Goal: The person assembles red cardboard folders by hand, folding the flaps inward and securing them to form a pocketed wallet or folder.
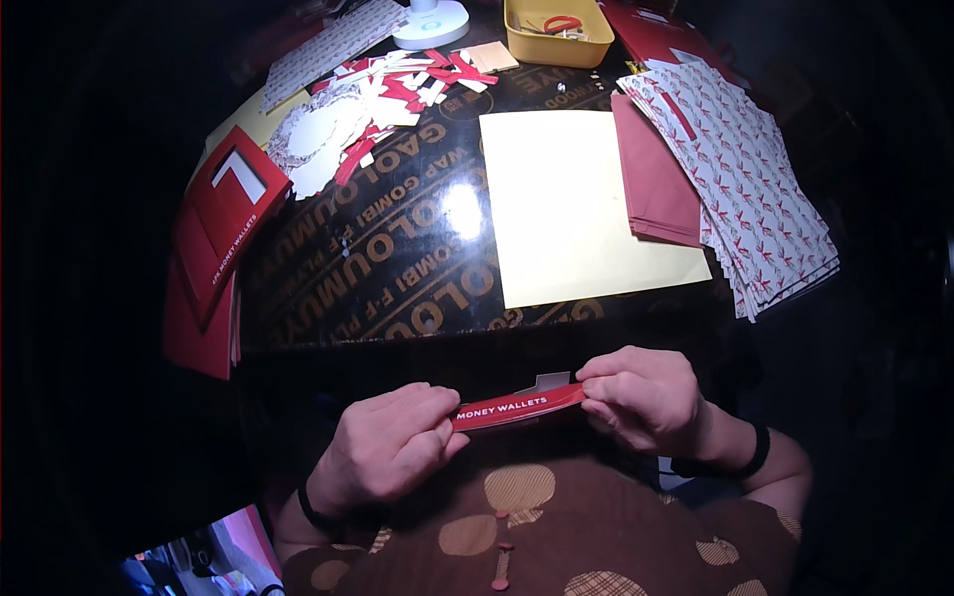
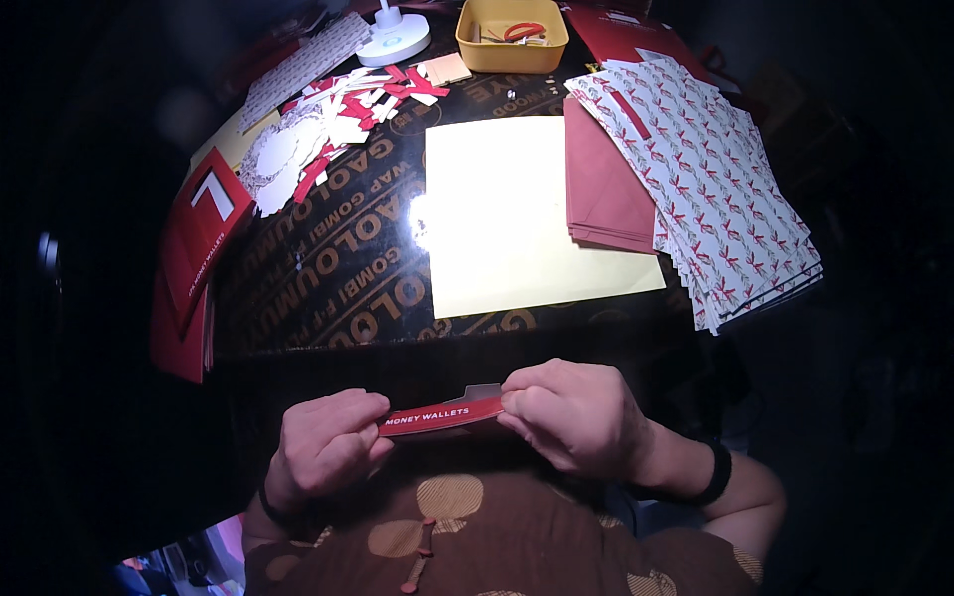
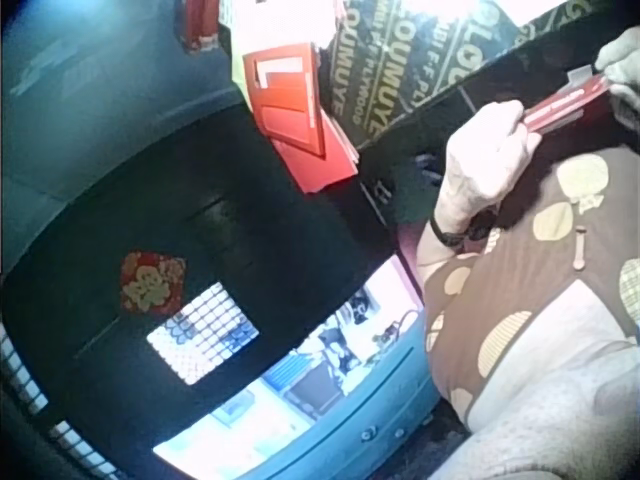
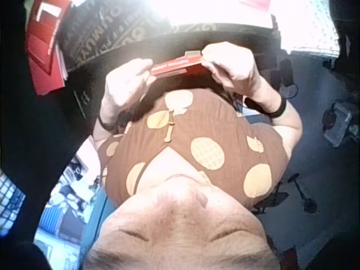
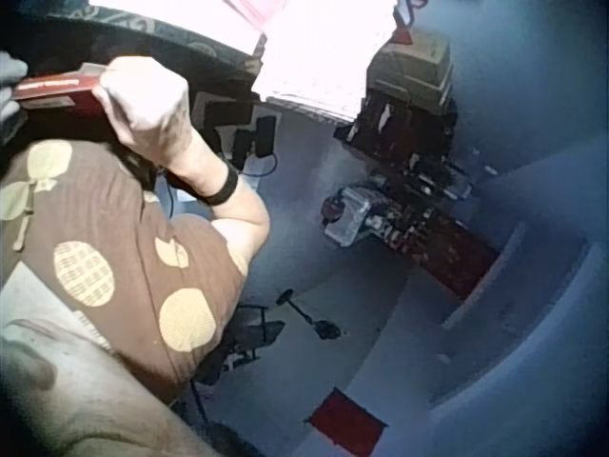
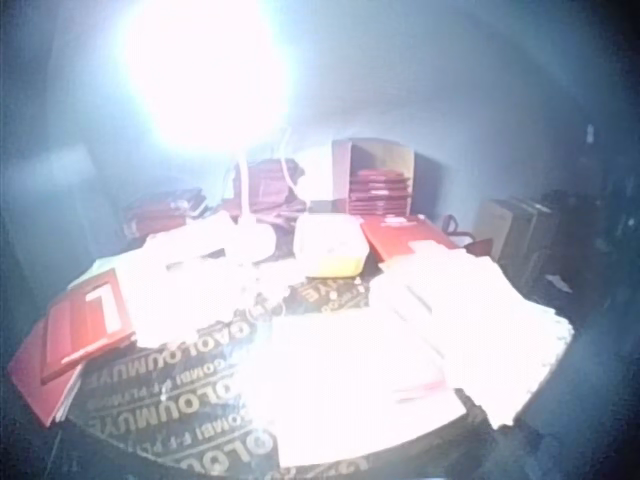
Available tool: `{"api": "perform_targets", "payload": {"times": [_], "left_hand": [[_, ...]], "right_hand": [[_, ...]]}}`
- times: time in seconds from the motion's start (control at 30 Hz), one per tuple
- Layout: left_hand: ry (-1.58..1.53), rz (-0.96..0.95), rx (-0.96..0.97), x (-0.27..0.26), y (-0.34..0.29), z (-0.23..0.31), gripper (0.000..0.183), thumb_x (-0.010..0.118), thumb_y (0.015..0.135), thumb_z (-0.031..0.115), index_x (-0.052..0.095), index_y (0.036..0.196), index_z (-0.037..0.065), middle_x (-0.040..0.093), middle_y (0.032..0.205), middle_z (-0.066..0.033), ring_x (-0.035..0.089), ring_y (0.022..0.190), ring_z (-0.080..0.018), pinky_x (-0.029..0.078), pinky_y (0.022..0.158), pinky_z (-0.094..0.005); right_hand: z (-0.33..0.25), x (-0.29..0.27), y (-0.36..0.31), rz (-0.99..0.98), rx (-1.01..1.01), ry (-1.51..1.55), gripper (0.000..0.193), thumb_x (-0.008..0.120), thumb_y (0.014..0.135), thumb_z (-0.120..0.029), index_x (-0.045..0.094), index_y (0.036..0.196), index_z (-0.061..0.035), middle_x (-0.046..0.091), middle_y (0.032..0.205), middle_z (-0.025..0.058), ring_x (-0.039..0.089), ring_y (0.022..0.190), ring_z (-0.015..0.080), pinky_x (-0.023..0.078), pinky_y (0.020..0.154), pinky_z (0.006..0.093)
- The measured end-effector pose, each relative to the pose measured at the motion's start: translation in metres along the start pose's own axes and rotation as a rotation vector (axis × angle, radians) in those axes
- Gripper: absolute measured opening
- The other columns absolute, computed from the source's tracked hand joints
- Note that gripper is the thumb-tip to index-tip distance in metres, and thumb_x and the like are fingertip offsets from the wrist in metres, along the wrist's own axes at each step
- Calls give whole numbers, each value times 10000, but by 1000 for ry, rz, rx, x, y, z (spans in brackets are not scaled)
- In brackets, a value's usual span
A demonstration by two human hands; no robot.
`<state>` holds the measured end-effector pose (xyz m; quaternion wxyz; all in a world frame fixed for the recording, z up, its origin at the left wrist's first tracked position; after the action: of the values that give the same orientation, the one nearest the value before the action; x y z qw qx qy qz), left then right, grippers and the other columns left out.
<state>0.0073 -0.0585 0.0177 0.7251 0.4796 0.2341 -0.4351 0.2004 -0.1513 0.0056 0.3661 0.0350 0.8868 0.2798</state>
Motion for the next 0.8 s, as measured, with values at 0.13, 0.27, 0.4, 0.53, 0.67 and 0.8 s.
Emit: {"api": "perform_targets", "payload": {"times": [0.13,0.27,0.4,0.53,0.67,0.8], "left_hand": [[-182,-81,-227,2,-2,-7,279,809,780,40,532,775,15,687,904,-197,720,860,-354,612,759,-431],[-340,-204,-312,1,2,-13,275,809,800,64,535,807,38,696,975,-163,700,1000,-357,557,928,-487],[-538,-320,-473,7,-1,-18,255,806,816,91,563,869,36,657,980,-119,661,961,-325,505,965,-470],[-539,-456,-486,10,3,-17,254,799,831,144,621,974,32,605,931,-93,567,898,-286,440,872,-405],[-467,-560,-446,12,10,-15,334,785,849,190,645,1090,6,587,916,-98,534,911,-274,404,900,-389],[-433,-582,-442,14,10,-15,390,772,864,218,646,1156,-8,568,902,-103,519,916,-273,387,907,-396]], "right_hand": [[4,-2,6,-131,287,225,150,752,822,-28,607,856,-13,674,883,146,663,734,286,532,654,351],[13,2,2,-286,557,421,149,747,852,-80,626,913,-18,660,890,131,642,791,254,516,706,335],[12,9,5,-501,652,481,279,723,883,-147,618,1102,-9,623,983,137,600,817,259,501,734,335],[2,17,13,-717,575,433,417,667,901,-145,546,1281,-24,637,969,139,550,976,298,418,905,425],[-11,20,19,-757,410,303,434,646,892,-128,529,1294,-13,637,971,163,545,961,337,388,901,452],[-18,20,23,-706,350,202,422,658,890,-141,530,1266,1,636,936,168,547,938,336,380,858,448]]}}
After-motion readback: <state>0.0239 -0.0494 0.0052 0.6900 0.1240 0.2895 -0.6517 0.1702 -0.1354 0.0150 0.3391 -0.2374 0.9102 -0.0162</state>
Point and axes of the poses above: each hand's wrist, its own y-axis towards the middle knuckle, its own x-axis out of the palm, z = x × y, the point moved 7 cm from there along y, towards the middle knuckle
